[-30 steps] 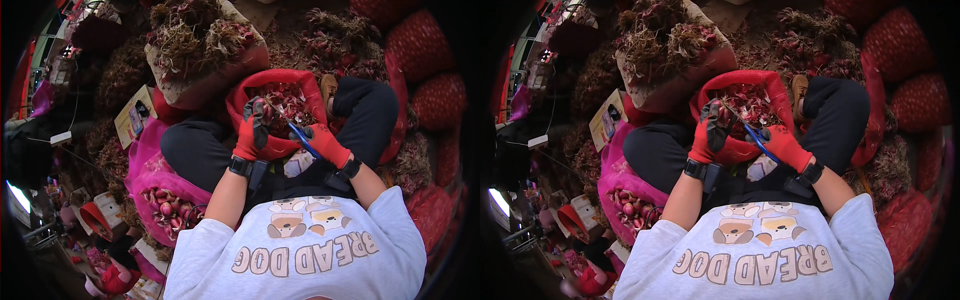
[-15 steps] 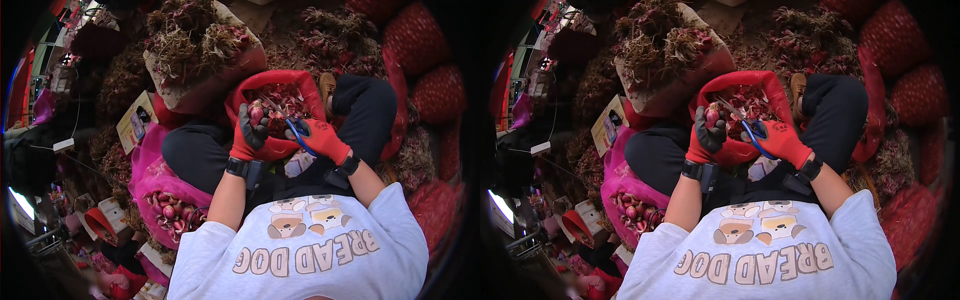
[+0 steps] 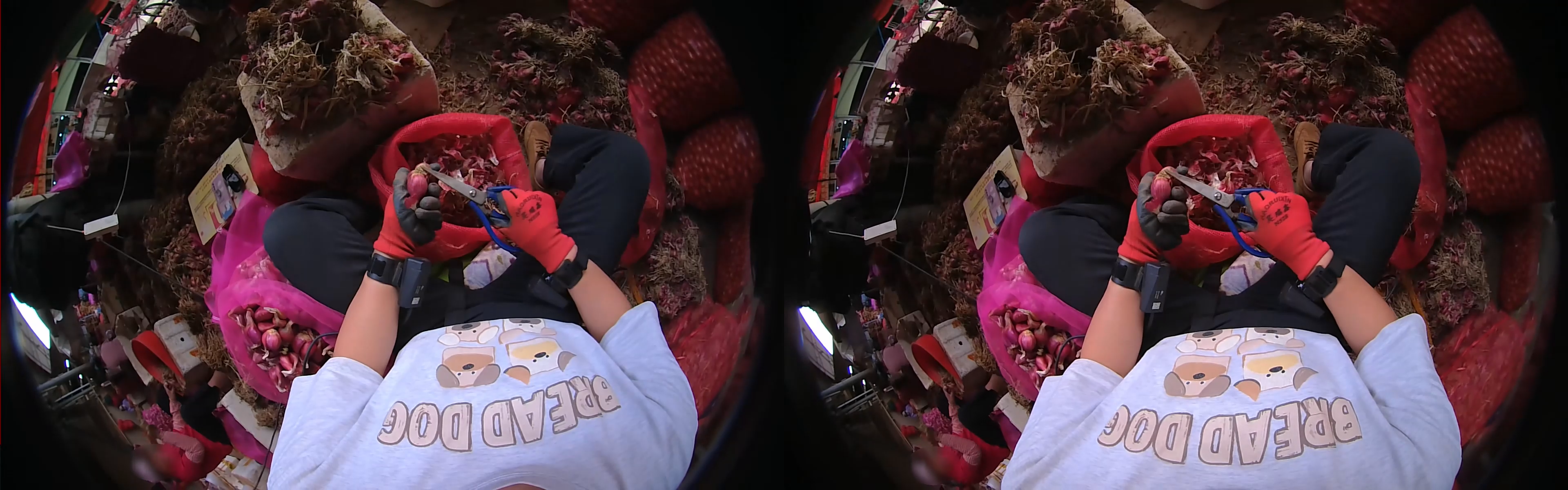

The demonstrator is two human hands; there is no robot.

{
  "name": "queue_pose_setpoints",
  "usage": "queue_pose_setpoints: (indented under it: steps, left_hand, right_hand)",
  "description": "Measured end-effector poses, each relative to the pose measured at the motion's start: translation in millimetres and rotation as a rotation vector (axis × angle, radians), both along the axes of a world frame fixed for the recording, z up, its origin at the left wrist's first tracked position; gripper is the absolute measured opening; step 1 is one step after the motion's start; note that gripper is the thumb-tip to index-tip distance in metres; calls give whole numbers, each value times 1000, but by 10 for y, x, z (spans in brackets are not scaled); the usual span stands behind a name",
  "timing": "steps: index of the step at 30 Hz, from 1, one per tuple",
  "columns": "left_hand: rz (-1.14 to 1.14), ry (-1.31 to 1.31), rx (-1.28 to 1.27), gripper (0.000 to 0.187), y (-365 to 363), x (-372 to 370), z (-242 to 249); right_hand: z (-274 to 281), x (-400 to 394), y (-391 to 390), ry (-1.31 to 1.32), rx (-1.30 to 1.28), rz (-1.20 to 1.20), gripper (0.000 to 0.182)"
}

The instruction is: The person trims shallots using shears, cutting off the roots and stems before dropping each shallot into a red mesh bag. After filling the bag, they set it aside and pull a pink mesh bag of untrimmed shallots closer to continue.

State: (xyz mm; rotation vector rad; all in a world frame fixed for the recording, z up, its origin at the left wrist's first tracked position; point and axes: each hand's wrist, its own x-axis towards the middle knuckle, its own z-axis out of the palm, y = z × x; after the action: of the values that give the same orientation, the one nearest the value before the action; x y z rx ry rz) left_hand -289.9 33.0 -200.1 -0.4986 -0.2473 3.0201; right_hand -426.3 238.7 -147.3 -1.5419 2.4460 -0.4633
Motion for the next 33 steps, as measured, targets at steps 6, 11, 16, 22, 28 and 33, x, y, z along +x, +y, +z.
queue_pose_setpoints:
  steps: [6,11,16,22,28,33]
  left_hand:
    - [292,-302,-913,32,184,-145,198]
    - [199,-54,-1451,33,191,-140,205]
    - [68,-73,-1382,21,293,-100,219]
    - [-2,-177,-1308,21,192,-108,208]
    - [-33,-32,-1029,19,204,-97,217]
    - [3,-36,-980,22,175,-16,120]
  right_hand:
    - [25,0,-20,-1003,-161,-178,22]
    - [238,-235,-226,-1390,-204,-376,22]
    - [-175,-336,-462,-1503,-308,-144,28]
    - [-354,-304,-439,-1639,-446,-316,33]
    - [-406,-351,-410,-1620,-454,-296,32]
    - [-429,-332,-391,-1734,-538,-353,35]
